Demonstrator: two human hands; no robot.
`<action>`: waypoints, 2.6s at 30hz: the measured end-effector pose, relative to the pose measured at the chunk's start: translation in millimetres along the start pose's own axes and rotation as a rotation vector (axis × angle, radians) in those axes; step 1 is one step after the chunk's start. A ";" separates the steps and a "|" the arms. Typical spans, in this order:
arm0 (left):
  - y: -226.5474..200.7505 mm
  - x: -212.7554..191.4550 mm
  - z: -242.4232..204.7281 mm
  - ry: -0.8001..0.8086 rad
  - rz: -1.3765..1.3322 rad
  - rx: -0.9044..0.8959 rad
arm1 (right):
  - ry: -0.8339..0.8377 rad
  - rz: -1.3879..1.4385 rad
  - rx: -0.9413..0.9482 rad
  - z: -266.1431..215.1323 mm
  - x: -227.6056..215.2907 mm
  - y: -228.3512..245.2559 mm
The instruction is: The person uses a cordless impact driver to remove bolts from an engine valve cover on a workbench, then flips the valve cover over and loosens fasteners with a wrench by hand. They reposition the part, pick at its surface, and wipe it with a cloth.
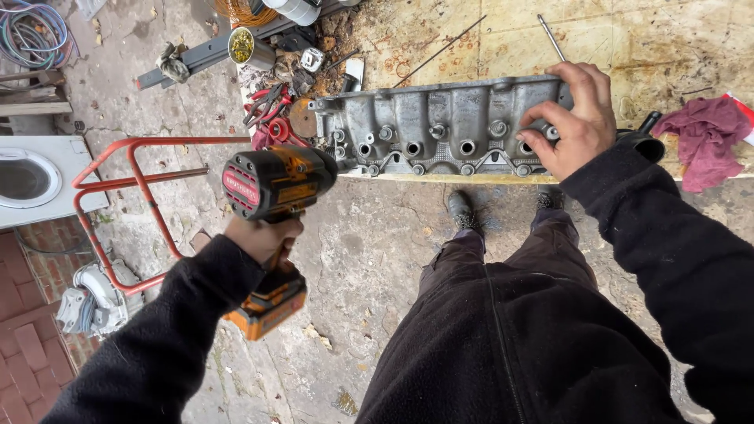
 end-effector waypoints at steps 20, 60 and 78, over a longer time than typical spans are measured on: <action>-3.3 34.3 29.4 0.017 0.518 -0.015 | -0.012 0.014 -0.013 -3.4 0.4 10.8; -26.5 89.3 22.9 -0.423 0.989 1.157 | -0.056 0.039 -0.036 2.4 7.9 6.1; -45.4 59.4 56.9 -0.005 1.227 0.720 | -0.060 0.048 -0.031 6.6 14.5 3.0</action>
Point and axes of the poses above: each hand's wrist, its own z-axis towards the middle knuckle, its own x-axis out of the palm, y = z × x, the point moved 3 cm from there along z, towards the middle knuckle, and after that the axes turned 12 degrees about z, right-handed, at the moved point
